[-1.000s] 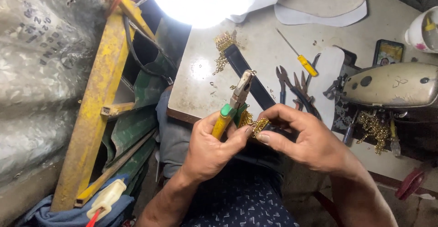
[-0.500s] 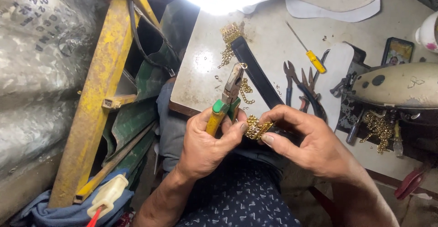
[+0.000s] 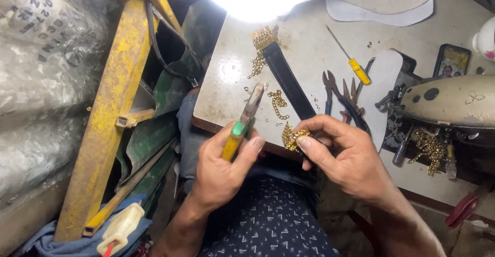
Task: Attaching gold-colored decorative links to a black leather belt using pliers at a repair bench.
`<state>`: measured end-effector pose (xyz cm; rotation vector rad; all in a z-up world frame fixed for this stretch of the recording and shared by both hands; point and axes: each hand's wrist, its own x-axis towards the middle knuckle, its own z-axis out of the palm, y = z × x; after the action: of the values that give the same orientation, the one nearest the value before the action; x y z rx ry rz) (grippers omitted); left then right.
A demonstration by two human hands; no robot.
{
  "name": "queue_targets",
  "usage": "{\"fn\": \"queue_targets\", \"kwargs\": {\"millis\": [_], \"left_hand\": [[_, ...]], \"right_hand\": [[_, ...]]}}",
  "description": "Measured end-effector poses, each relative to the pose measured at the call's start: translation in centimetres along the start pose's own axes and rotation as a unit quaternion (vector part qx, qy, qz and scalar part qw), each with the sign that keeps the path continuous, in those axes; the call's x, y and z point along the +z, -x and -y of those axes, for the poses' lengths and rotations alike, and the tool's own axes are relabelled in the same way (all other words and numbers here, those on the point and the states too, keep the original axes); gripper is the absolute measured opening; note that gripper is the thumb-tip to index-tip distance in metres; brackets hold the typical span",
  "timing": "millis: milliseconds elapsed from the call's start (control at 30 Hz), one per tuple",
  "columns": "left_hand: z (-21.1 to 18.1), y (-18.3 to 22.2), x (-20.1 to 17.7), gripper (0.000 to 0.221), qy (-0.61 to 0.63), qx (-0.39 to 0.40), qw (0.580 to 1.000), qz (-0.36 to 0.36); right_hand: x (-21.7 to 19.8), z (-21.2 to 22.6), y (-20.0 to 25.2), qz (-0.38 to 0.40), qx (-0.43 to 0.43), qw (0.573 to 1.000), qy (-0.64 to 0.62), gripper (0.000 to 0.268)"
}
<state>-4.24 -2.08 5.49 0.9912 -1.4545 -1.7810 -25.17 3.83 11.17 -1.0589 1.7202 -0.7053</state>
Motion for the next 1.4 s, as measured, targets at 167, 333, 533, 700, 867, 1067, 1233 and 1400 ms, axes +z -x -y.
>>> {"fn": "queue_targets", "kwargs": {"millis": [167,333,533,700,867,1067,1233,1400], "left_hand": [[-0.1,1.3,-0.9,0.021,-0.101,0.096,0.99,0.028],[-0.4,2.2,-1.0,0.022,-0.144,0.134,0.98,0.022],[0.4,2.9,-0.9,0.011,-0.236,0.16,0.958,0.016],[0.4,2.9,-0.6,0.021,-0.278,0.195,0.941,-0.007],[0.5,2.4,0.1,0.013,-0.16,0.13,0.978,-0.02],[0.8,0.8,0.5,0.02,0.042,-0.042,0.998,-0.006],[-0.8,-1.0,1.0,0.014,0.103,-0.068,0.992,-0.011],[-2.3,-3.4,1.4,0.006,0.032,0.038,0.998,-0.041]], "right_hand": [[-0.3,-0.8,0.2,-0.011,-0.05,0.999,-0.017,0.016],[-0.8,-1.7,0.5,0.006,-0.077,0.996,-0.046,0.016],[-0.6,-1.9,0.8,0.019,-0.075,0.991,-0.111,0.018],[-0.3,-1.6,0.9,0.008,-0.052,0.989,-0.135,0.018],[-0.3,-1.6,0.6,0.044,-0.063,0.986,-0.145,0.017],[0.6,-1.6,-0.1,0.113,0.012,0.98,-0.165,0.019],[0.0,-0.7,-1.3,0.101,-0.004,0.977,-0.19,0.019],[-1.1,-0.2,-3.0,0.104,-0.003,0.977,-0.185,0.024]]}}
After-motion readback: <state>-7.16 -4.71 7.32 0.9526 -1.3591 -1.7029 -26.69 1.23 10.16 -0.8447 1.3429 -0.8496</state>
